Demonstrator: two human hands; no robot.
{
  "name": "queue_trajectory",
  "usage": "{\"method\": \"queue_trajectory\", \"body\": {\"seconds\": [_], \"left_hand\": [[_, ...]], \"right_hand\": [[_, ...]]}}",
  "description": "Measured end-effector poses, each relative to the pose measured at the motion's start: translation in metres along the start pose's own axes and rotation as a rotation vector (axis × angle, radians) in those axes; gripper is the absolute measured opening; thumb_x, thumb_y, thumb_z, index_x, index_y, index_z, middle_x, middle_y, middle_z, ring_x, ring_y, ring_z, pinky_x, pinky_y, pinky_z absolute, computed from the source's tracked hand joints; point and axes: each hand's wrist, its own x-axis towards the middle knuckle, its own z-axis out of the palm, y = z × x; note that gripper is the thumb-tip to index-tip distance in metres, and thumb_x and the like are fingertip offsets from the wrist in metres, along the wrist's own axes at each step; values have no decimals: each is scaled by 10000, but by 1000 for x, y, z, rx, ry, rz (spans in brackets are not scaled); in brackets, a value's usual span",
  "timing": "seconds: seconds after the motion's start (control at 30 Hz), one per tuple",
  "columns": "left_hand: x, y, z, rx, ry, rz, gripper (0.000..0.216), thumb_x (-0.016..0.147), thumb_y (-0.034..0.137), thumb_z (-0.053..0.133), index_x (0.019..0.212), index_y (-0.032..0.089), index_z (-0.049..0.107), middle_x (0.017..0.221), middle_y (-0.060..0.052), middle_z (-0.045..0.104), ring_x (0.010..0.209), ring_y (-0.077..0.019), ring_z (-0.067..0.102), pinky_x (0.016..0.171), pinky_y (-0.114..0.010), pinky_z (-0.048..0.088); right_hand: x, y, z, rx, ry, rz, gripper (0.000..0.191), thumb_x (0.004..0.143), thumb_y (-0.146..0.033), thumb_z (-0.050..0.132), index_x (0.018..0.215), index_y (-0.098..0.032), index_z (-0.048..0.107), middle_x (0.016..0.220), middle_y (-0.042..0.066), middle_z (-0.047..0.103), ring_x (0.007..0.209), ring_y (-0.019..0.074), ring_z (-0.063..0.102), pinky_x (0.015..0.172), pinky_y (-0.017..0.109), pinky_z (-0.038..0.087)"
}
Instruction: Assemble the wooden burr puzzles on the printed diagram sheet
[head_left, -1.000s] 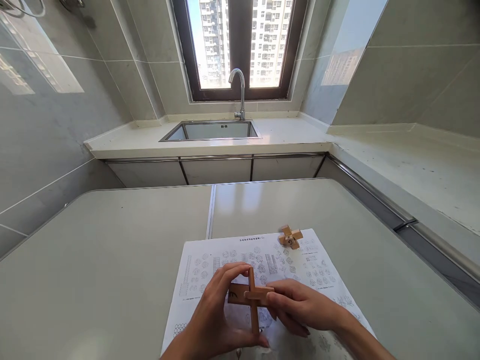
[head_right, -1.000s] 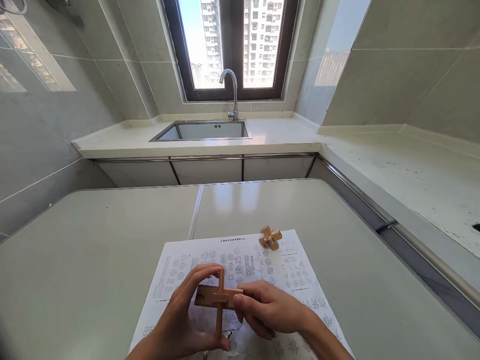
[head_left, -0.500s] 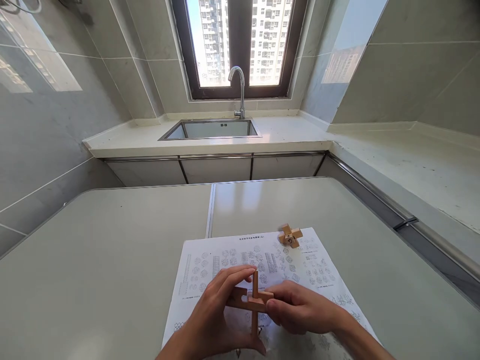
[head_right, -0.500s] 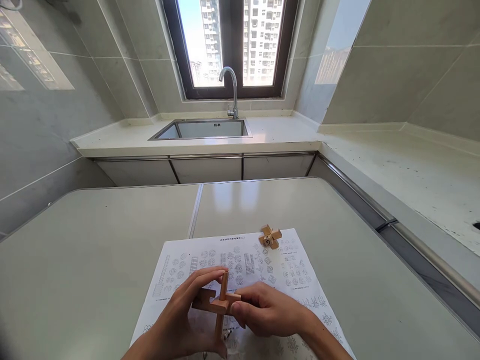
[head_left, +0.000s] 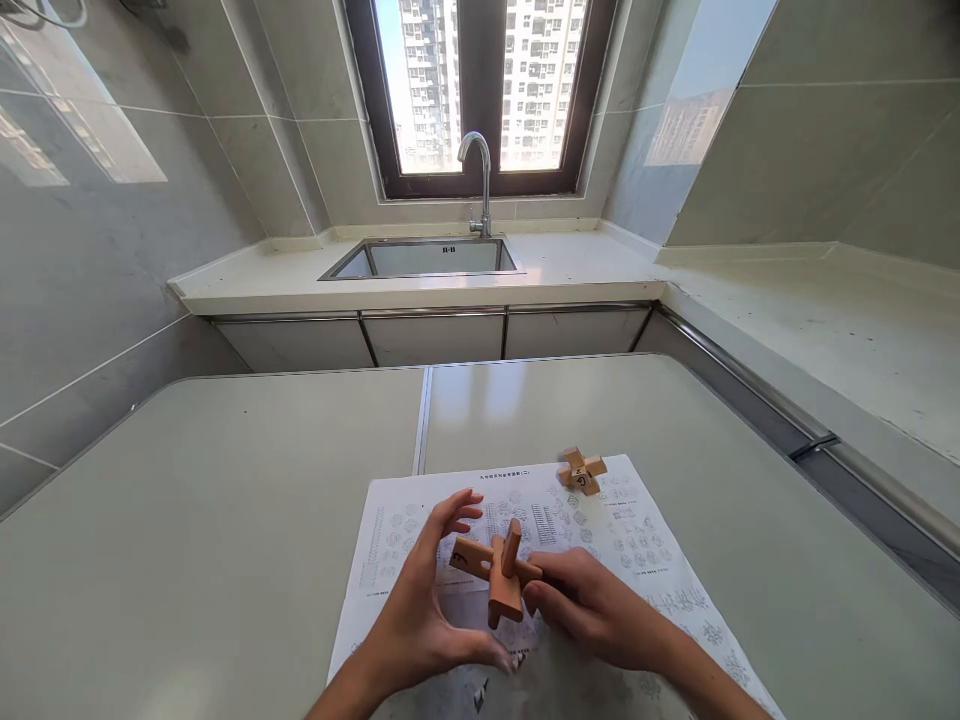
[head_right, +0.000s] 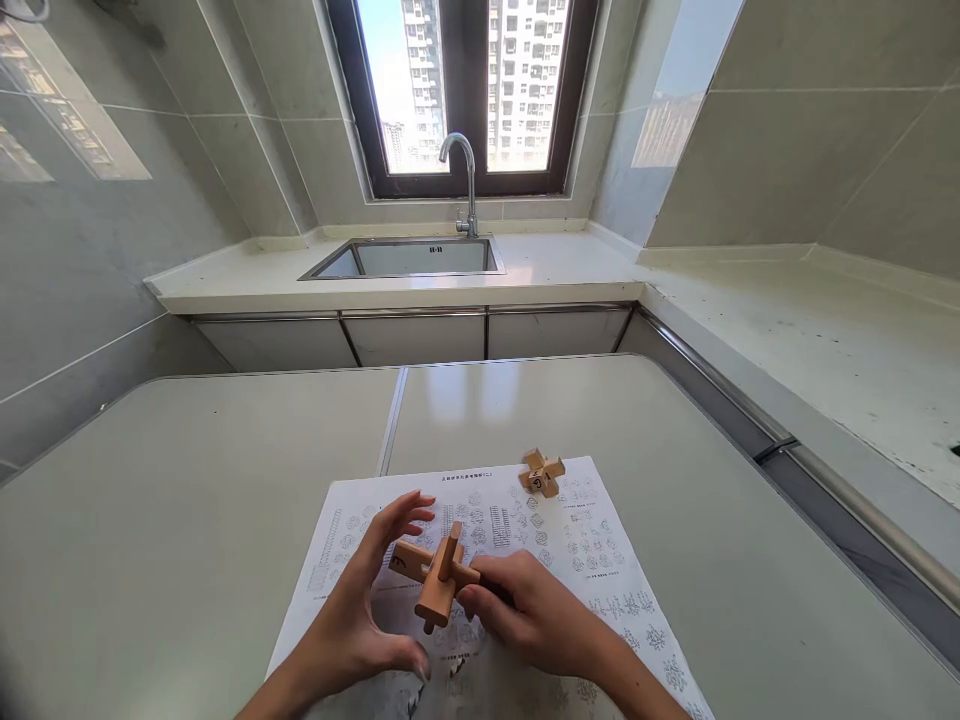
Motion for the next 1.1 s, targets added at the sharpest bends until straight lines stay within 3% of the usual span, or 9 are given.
{"method": "queue_trajectory", "body": {"seconds": [0.13, 0.23, 0.33, 0.7, 1.1], "left_hand": [[0, 2, 3, -162, -85, -81, 1230, 611, 704, 924, 1609, 341, 304, 1500, -170, 537, 1328, -401, 580, 1172, -623, 408], [0, 7, 4, -219, -130, -97, 1054, 759, 677, 847, 1600, 315, 325, 1369, -152, 640, 1303, -369, 610, 1160, -596, 428], [1, 12, 5, -233, -141, -108, 926, 821, 642, 809, 1568, 319, 368, 1323, -130, 651, 1267, -350, 636, 1152, -587, 432], [1, 10, 8, -369, -134, -165, 972, 763, 617, 867, 1550, 335, 371, 1364, -127, 612, 1160, -318, 681, 1048, -534, 520], [2, -1, 11, -495, -137, -164, 982, 725, 584, 907, 1538, 338, 416, 1438, -141, 580, 1302, -361, 603, 1112, -561, 467]], "right_hand": [[0, 1, 3, -32, 34, -23, 441, 1090, -517, 419, 769, -216, 446, 691, -41, 416, 615, 129, 376, 611, 262, 312], [0, 2, 5, -48, 47, -31, 426, 1085, -506, 433, 766, -223, 427, 687, -47, 398, 610, 129, 358, 600, 260, 304], [0, 4, 6, -69, 53, -21, 410, 1079, -472, 457, 756, -227, 396, 681, -53, 381, 609, 126, 347, 599, 261, 297], [-1, 2, 8, -108, 57, -16, 358, 1052, -338, 505, 742, -230, 362, 672, -60, 359, 606, 125, 321, 611, 264, 298], [-1, 6, 14, -192, 137, -16, 369, 1054, -356, 531, 730, -226, 410, 651, -62, 403, 589, 122, 327, 604, 256, 301]]}}
